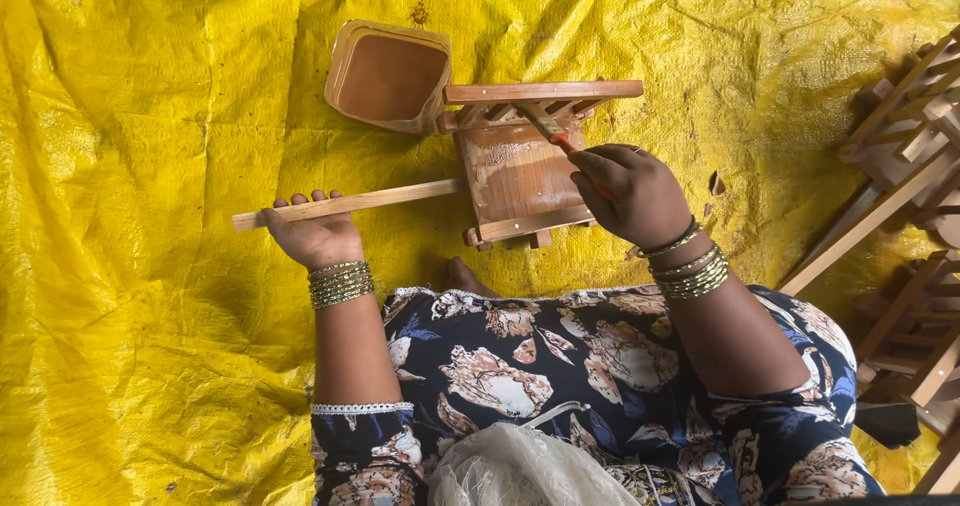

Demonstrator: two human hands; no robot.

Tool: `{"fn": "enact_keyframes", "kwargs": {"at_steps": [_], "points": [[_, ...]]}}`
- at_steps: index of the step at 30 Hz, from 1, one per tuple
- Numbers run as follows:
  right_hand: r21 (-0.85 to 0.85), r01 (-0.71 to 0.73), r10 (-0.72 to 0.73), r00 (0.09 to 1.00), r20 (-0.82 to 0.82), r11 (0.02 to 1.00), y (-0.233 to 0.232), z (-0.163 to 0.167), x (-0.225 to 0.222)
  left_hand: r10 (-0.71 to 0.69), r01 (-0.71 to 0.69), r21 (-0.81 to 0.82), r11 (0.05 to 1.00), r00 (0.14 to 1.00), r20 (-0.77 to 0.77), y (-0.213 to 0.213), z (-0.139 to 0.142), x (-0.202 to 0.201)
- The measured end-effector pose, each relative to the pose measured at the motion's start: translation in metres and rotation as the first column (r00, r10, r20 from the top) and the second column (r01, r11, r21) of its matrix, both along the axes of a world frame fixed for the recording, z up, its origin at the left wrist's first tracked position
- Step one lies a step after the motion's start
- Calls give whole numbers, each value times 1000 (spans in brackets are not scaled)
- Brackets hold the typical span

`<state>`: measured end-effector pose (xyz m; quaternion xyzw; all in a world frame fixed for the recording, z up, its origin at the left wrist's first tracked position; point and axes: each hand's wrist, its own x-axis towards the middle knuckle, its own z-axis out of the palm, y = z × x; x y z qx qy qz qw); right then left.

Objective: The person sits on the floor and applies brown stain with a brush to a small wooden chair, holding the chair steady with one hand. They dip the brush into a container of stain and rotate the chair to coat the seat, backrest and side surfaces.

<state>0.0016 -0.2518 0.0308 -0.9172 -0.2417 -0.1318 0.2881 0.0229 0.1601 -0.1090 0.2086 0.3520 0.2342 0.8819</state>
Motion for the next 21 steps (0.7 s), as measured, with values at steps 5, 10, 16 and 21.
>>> {"fn": "enact_keyframes", "kwargs": {"at_steps": [5,10,16,21], "points": [[-57,-14,10,998,-69,998,12,-26,14,30,-30,-23,999,1000,-2,2,0,2],[-88,-32,25,997,-79,996,11,-35,13,29,-30,-16,999,999,-17,2,-2,0],[-90,27,-37,994,-107,996,-15,-15,8,17,-17,-11,1000,1000,-6,4,-3,4],[-74,41,-45,998,-46,996,-7,-16,26,24,-24,-24,999,1000,-6,3,-2,2]]}}
